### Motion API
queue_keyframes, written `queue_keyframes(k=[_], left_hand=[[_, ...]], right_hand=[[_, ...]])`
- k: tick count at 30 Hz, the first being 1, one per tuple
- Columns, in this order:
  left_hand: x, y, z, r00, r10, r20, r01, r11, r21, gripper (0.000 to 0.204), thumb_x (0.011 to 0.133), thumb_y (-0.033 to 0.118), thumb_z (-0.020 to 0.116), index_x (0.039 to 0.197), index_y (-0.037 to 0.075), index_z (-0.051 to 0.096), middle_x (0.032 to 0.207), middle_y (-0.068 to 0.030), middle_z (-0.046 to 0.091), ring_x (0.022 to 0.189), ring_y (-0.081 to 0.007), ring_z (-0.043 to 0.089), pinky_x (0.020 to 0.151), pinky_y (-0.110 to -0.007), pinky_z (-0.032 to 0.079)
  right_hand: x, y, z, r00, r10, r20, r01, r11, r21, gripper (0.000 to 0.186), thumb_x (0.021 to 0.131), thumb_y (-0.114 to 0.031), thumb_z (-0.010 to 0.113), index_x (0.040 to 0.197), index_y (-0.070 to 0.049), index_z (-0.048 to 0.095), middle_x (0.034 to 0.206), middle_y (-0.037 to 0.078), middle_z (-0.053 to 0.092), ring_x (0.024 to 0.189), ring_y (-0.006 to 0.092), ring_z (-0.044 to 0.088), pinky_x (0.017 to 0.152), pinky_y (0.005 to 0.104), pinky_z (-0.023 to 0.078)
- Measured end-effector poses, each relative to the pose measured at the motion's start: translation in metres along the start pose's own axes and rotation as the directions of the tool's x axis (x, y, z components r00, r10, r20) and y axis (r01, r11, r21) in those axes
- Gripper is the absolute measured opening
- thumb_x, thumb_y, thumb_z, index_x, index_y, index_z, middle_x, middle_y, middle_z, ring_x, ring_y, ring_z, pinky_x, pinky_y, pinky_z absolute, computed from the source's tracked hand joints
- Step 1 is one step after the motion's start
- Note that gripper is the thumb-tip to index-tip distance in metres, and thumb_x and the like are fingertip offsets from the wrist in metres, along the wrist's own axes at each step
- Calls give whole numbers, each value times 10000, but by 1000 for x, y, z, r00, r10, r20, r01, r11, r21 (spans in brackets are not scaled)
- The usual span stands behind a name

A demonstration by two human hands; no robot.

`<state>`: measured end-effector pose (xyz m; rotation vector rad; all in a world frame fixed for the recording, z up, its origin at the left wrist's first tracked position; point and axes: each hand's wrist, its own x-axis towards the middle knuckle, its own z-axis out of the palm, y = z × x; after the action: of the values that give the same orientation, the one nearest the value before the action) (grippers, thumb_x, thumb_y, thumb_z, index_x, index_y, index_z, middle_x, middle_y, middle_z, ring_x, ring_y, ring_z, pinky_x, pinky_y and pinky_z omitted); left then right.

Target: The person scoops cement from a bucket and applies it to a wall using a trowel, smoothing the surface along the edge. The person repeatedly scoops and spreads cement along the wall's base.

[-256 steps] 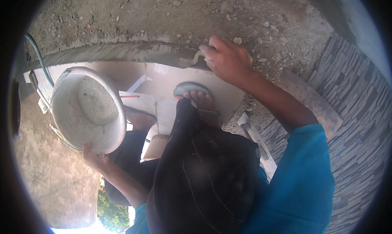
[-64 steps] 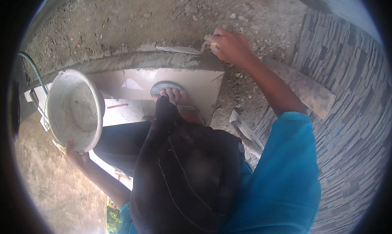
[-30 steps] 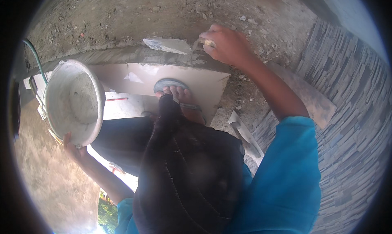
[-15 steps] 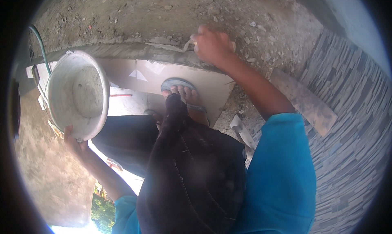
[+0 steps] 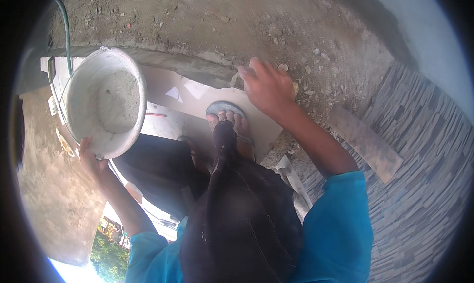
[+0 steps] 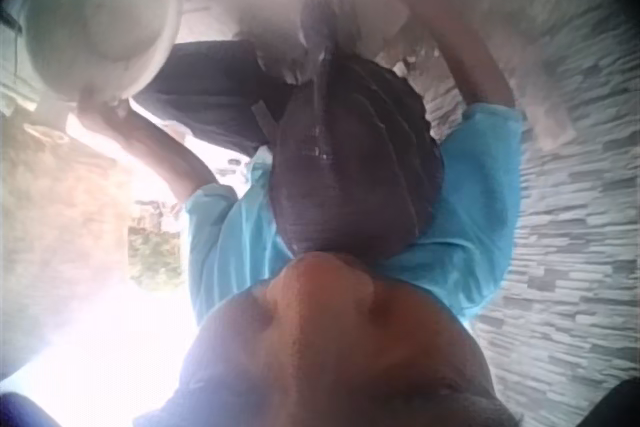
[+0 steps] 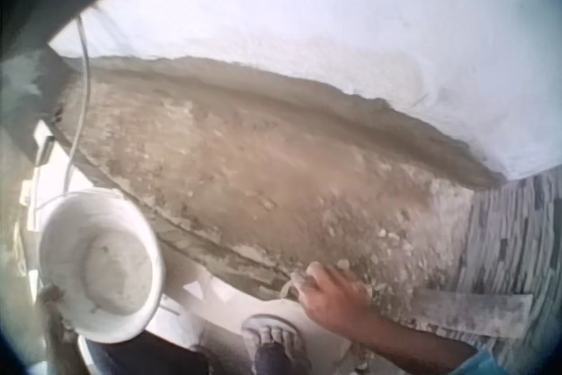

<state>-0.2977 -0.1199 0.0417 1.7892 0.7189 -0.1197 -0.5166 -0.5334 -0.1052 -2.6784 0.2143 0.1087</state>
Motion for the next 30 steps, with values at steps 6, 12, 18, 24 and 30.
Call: queue_keyframes(k=[6, 12, 18, 24, 30], left_hand=[[-17, -5, 9, 998, 43, 48, -42, 999, -28, 528, 862, -18, 515, 1381, -68, 436, 1206, -229, 606, 1052, -359, 682, 863, -472, 626], [-44, 6, 30, 991, 97, 89, -82, 983, -167, 680, 758, -105, 469, 1433, -27, 459, 1147, -172, 626, 989, -274, 643, 827, -387, 579], [-90, -7, 44, 987, 113, 112, -81, 963, -257, 749, 733, -108, 485, 1479, -47, 451, 1297, -187, 607, 1152, -260, 623, 1015, -373, 501], [-118, -21, 68, 951, 260, 170, -253, 965, -65, 715, 788, -102, 493, 1500, -65, 431, 1499, -190, 502, 1426, -265, 452, 1191, -366, 312], [-121, -43, 67, 841, 497, 216, -511, 859, 13, 789, 774, -120, 571, 1530, 44, 415, 1630, -149, 355, 1562, -356, 211, 1266, -428, 167]], right_hand=[[-8, 0, -19, 992, 108, 65, -112, 992, 56, 330, 810, -197, 740, 1140, -186, 760, 1011, 26, 616, 935, 215, 678, 750, 412, 534], [-9, 12, -42, 964, 252, 87, -267, 925, 270, 347, 834, -169, 779, 1168, -84, 734, 1063, 82, 685, 952, 308, 685, 850, 411, 533], [31, -59, -93, 1000, -27, -5, 26, 933, 358, 368, 867, -167, 751, 1217, -62, 706, 1072, 62, 673, 988, 282, 679, 835, 415, 539], [72, -124, -63, 982, -184, 39, 180, 979, 91, 335, 892, -185, 722, 1216, -102, 707, 1038, 64, 626, 941, 275, 684, 768, 412, 561], [57, -138, -32, 964, -229, 133, 217, 971, 96, 338, 899, -180, 700, 1225, -87, 697, 1065, 110, 623, 948, 317, 689, 776, 434, 557]])
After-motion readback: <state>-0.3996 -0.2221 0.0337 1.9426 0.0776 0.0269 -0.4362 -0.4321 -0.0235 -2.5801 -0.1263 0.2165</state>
